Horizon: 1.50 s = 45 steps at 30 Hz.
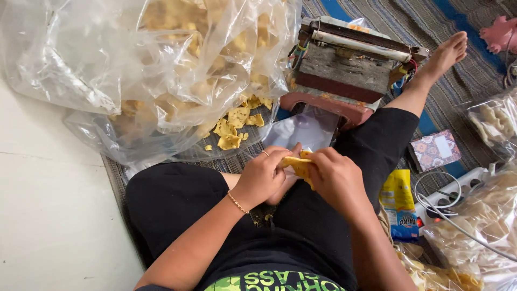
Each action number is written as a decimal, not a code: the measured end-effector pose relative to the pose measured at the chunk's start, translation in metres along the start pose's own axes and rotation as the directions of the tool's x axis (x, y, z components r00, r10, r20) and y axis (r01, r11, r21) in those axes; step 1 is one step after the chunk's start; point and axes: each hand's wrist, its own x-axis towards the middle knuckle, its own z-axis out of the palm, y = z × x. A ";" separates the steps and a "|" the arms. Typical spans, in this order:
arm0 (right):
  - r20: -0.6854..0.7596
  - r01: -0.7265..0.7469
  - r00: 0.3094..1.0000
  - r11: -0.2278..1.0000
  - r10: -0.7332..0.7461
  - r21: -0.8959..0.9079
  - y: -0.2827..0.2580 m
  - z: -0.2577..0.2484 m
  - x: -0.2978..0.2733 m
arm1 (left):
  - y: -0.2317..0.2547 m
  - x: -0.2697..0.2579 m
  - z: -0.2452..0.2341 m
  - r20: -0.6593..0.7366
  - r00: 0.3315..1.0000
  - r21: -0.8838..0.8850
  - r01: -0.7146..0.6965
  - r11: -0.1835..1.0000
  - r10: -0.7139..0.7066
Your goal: Packaging snacks into small plastic bags and sealing them with a heat sealer
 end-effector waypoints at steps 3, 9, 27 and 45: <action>0.021 0.114 0.993 0.966 -0.112 -0.231 -0.006 0.001 0.004 | 0.010 0.001 -0.004 -0.011 1.000 0.001 0.002 1.000 -0.002; 0.108 0.273 0.961 0.827 -0.253 -0.492 -0.014 0.009 0.014 | 0.021 0.009 -0.005 0.003 1.000 -0.087 0.003 0.996 -0.002; -0.314 0.221 0.941 0.928 -0.122 0.301 -0.025 -0.023 0.021 | 0.008 0.008 -0.027 0.057 0.965 -0.421 0.256 0.870 -0.256; -0.316 0.394 0.900 0.869 -0.300 0.298 -0.050 -0.008 0.033 | 0.022 0.017 -0.037 0.236 0.875 -0.744 0.443 0.500 -0.424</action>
